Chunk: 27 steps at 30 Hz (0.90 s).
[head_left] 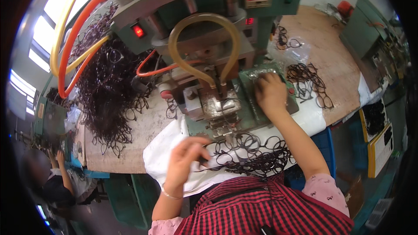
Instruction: The person repeatedly picks up eyeglass frames and small transparent components from a tray, places them into a press machine, and removes the assembled units. The person handles the frames and components by hand throughout the process.
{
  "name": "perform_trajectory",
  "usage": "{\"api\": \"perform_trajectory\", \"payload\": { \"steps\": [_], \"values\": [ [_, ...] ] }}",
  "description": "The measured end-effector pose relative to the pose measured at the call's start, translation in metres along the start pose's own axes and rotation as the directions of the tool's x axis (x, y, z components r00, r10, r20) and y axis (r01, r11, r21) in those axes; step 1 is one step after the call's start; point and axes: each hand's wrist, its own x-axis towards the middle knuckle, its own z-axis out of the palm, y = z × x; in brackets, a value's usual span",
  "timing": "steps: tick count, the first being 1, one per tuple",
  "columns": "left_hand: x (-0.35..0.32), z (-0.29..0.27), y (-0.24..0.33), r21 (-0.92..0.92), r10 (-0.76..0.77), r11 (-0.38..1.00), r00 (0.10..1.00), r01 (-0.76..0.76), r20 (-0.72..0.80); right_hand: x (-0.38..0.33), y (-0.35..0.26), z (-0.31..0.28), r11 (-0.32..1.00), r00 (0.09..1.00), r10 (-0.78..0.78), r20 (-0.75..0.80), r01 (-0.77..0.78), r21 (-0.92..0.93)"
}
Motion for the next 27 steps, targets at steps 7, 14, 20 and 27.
{"api": "perform_trajectory", "payload": {
  "steps": [7, 14, 20, 27],
  "values": [
    [0.075, -0.097, 0.010, 0.700, 0.603, 0.681, 0.705, -0.213, -0.373, 0.000, -0.008, -0.028, 0.841, 0.954, 0.296, 0.051, -0.286, 0.459],
    [0.152, -0.133, -0.051, 0.980, 0.406, 0.134, 0.910, -0.149, 0.082, -0.016, -0.001, -0.042, 0.692, 0.856, 0.446, 0.262, -0.515, 0.505],
    [0.114, -0.141, -0.045, 0.975, 0.767, 0.096, 0.639, -0.199, 0.054, -0.038, 0.008, -0.075, 0.580, 0.827, 0.448, 0.341, -0.559, 0.592],
    [0.101, -0.103, -0.009, 0.437, 0.543, 0.832, 0.667, -0.342, -0.511, 0.032, -0.067, -0.078, 0.521, 0.952, 0.115, 0.282, -0.300, 0.799]
  ]
}}
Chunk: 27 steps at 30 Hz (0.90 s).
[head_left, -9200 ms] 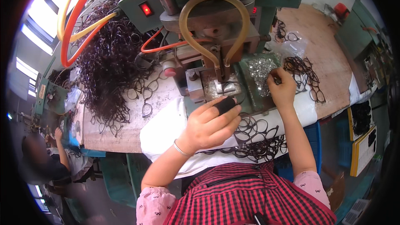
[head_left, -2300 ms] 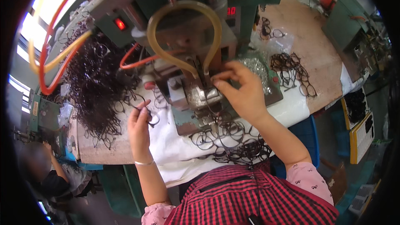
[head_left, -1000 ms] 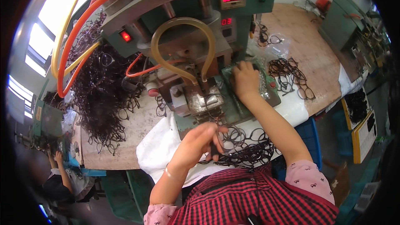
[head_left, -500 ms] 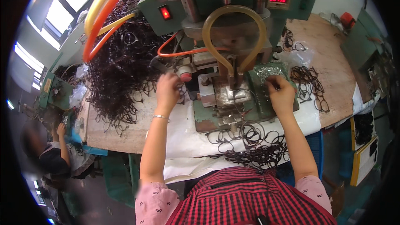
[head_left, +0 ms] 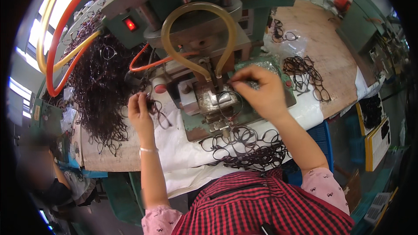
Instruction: The person repeatedly picks up eyeglass frames and small transparent components from a tray, places them into a press machine, and removes the assembled units. The person handles the frames and components by hand throughout the process.
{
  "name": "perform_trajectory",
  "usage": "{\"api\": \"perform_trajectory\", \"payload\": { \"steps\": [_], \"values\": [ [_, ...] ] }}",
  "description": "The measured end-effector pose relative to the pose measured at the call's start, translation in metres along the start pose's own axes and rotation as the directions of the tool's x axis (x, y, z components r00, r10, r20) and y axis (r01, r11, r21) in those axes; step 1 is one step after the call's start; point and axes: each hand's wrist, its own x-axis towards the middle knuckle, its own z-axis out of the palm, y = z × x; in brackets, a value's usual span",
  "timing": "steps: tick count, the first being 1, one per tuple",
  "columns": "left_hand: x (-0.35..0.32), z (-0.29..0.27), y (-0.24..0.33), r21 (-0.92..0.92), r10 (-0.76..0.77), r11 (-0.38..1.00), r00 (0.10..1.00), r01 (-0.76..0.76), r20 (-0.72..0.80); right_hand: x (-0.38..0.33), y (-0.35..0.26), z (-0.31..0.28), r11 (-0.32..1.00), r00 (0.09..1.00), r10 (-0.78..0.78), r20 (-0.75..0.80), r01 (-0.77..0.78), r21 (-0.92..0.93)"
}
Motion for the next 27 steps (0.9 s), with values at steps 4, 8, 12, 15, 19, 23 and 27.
{"api": "perform_trajectory", "payload": {
  "steps": [4, 8, 12, 15, 19, 23, 27],
  "values": [
    [-0.026, -0.004, 0.047, -0.388, 0.071, 0.919, 0.997, -0.078, -0.032, -0.003, 0.003, 0.017, 0.988, 0.997, 0.045, -0.067, -0.035, 0.151],
    [-0.053, -0.006, 0.124, -0.574, 0.420, 0.741, 0.907, -0.349, -0.010, -0.006, -0.005, 0.024, 0.938, 0.997, 0.075, -0.029, -0.060, 0.340],
    [-0.068, 0.002, 0.116, -0.555, 0.443, 0.761, 0.894, -0.336, 0.065, -0.021, 0.001, 0.042, 0.902, 0.993, 0.112, -0.042, -0.084, 0.424],
    [-0.066, 0.018, 0.120, -0.497, 0.324, 0.816, 0.946, -0.294, -0.027, -0.022, 0.002, 0.054, 0.900, 0.983, 0.107, -0.148, -0.033, 0.434],
    [-0.063, 0.022, 0.161, -0.443, 0.500, 0.765, 0.865, -0.468, -0.051, -0.024, 0.007, 0.062, 0.871, 0.972, 0.125, -0.202, -0.010, 0.491],
    [-0.032, 0.053, 0.143, -0.289, 0.487, 0.833, 0.873, -0.472, -0.024, -0.027, 0.010, 0.067, 0.836, 0.975, 0.103, -0.198, 0.023, 0.548],
    [-0.025, 0.060, 0.132, -0.335, 0.506, 0.808, 0.862, -0.485, -0.028, -0.028, 0.007, 0.069, 0.805, 0.977, 0.120, -0.177, 0.009, 0.594]
  ]
}}
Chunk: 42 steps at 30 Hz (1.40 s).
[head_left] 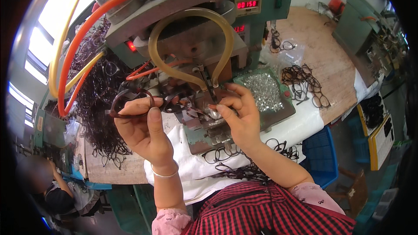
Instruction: The person repeatedly picks up eyeglass frames and small transparent components from a tray, places them into a press machine, and removes the assembled units. The person handles the frames and components by hand throughout the process.
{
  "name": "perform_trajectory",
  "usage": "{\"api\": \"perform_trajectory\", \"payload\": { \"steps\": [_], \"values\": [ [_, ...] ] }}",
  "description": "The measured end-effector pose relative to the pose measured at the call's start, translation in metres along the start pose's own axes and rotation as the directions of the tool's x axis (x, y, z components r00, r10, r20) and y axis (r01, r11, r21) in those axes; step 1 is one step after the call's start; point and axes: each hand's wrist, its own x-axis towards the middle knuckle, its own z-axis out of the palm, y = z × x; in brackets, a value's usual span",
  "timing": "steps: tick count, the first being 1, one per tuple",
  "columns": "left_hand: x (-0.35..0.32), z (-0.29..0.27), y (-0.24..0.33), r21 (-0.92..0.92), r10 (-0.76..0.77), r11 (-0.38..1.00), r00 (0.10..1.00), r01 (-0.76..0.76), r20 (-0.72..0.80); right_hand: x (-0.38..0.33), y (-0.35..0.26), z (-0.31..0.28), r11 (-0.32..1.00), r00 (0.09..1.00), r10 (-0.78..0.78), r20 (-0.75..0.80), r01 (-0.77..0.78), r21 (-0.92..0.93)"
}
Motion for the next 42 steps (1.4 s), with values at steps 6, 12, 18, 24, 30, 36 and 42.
{"api": "perform_trajectory", "payload": {
  "steps": [6, 12, 18, 24, 30, 36, 42],
  "values": [
    [0.005, 0.004, 0.006, -0.026, -0.106, 0.994, 0.993, 0.104, -0.053, 0.006, -0.011, 0.000, 0.998, 1.000, 0.008, -0.001, -0.008, -0.063],
    [-0.031, -0.014, 0.043, 0.247, 0.201, 0.925, 0.924, -0.288, 0.325, -0.001, -0.055, -0.050, 0.627, 0.947, -0.103, 0.304, 0.299, -0.720],
    [-0.047, 0.017, 0.013, 0.188, 0.427, 0.654, 0.563, -0.733, 0.707, -0.017, -0.021, -0.150, -0.030, 0.972, -0.223, 0.075, 0.070, -0.997],
    [-0.047, 0.022, 0.006, 0.155, 0.385, 0.671, 0.519, -0.725, 0.763, 0.015, -0.001, -0.143, 0.095, 0.914, -0.363, 0.183, 0.232, -0.968],
    [-0.046, 0.020, 0.000, 0.122, 0.394, 0.738, 0.570, -0.664, 0.721, 0.042, -0.016, -0.134, 0.273, 0.928, -0.365, 0.072, 0.180, -0.945],
    [-0.045, 0.021, 0.000, 0.143, 0.373, 0.739, 0.577, -0.658, 0.726, 0.029, 0.007, -0.134, 0.068, 0.905, -0.256, 0.340, 0.368, -0.927],
    [-0.068, 0.016, 0.012, 0.250, 0.236, 0.818, 0.698, -0.519, 0.676, 0.056, 0.011, -0.132, -0.084, 0.837, -0.174, 0.518, 0.512, -0.855]
  ]
}}
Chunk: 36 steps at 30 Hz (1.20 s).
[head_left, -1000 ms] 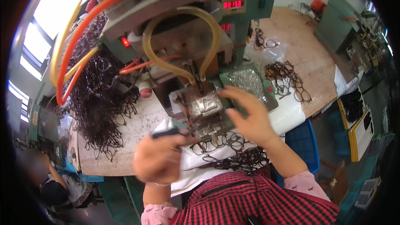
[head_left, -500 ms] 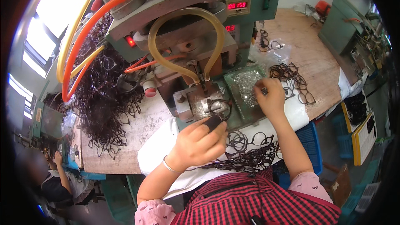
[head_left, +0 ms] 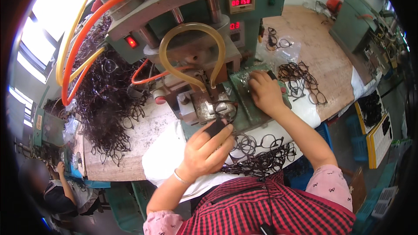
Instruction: The person repeatedly picks up eyeglass frames and small transparent components from a tray, places them into a press machine, and removes the assembled units. The person handles the frames and components by hand throughout the process.
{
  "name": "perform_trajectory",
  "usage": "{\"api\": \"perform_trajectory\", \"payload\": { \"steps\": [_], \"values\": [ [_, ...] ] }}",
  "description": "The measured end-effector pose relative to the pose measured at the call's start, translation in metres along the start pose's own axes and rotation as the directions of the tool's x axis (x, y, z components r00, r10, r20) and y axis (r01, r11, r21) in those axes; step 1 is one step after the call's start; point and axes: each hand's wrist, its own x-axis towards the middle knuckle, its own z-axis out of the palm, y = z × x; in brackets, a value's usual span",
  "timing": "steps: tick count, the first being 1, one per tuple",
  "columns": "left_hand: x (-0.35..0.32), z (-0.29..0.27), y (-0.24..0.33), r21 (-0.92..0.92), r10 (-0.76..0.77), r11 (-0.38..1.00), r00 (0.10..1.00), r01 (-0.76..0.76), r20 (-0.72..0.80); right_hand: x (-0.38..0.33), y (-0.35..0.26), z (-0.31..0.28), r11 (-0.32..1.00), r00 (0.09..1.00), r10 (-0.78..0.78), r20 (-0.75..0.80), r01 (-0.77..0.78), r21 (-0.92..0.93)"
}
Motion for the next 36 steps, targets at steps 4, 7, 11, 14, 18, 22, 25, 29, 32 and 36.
{"api": "perform_trajectory", "payload": {
  "steps": [4, 7, 11, 14, 18, 22, 25, 29, 32, 36],
  "values": [
    [-0.057, -0.015, 0.019, -0.013, -0.334, 0.942, 0.940, 0.334, -0.064, -0.014, 0.015, -0.022, 0.764, 0.804, 0.568, -0.178, -0.433, 0.478],
    [-0.060, -0.027, 0.022, -0.274, -0.754, 0.579, 0.632, 0.768, 0.178, -0.009, 0.038, -0.046, 0.414, 0.644, 0.765, 0.013, -0.507, 0.756],
    [-0.020, -0.008, 0.033, -0.522, -0.615, -0.269, 0.273, 0.809, 0.740, 0.007, 0.019, -0.041, 0.456, 0.699, 0.711, 0.074, -0.538, 0.709],
    [-0.012, 0.035, 0.024, -0.567, -0.615, -0.306, 0.295, 0.765, 0.731, -0.003, 0.010, -0.034, 0.519, 0.732, 0.672, 0.115, -0.576, 0.632],
    [-0.020, 0.035, 0.033, -0.606, -0.728, -0.311, 0.227, 0.732, 0.647, -0.045, -0.002, -0.044, 0.588, 0.748, 0.663, 0.011, -0.531, 0.610],
    [-0.017, 0.028, 0.043, -0.637, -0.721, -0.290, 0.274, 0.714, 0.636, -0.035, -0.034, -0.062, 0.520, 0.826, 0.545, 0.143, -0.466, 0.715],
    [0.005, 0.029, 0.053, -0.697, -0.710, -0.351, 0.308, 0.625, 0.633, 0.016, -0.062, -0.074, 0.587, 0.952, 0.289, 0.105, -0.262, 0.766],
    [0.007, 0.050, 0.043, -0.652, -0.692, -0.515, 0.180, 0.557, 0.699, 0.047, -0.082, -0.052, 0.320, 0.880, 0.357, 0.313, -0.430, 0.844],
    [0.016, 0.055, 0.044, -0.699, -0.806, -0.357, 0.173, 0.620, 0.565, 0.043, -0.083, -0.036, 0.396, 0.909, 0.351, 0.226, -0.362, 0.844],
    [0.014, 0.057, 0.041, -0.696, -0.851, -0.282, 0.163, 0.660, 0.499, 0.047, -0.094, -0.046, 0.179, 0.848, 0.361, 0.387, -0.471, 0.864]
  ]
}}
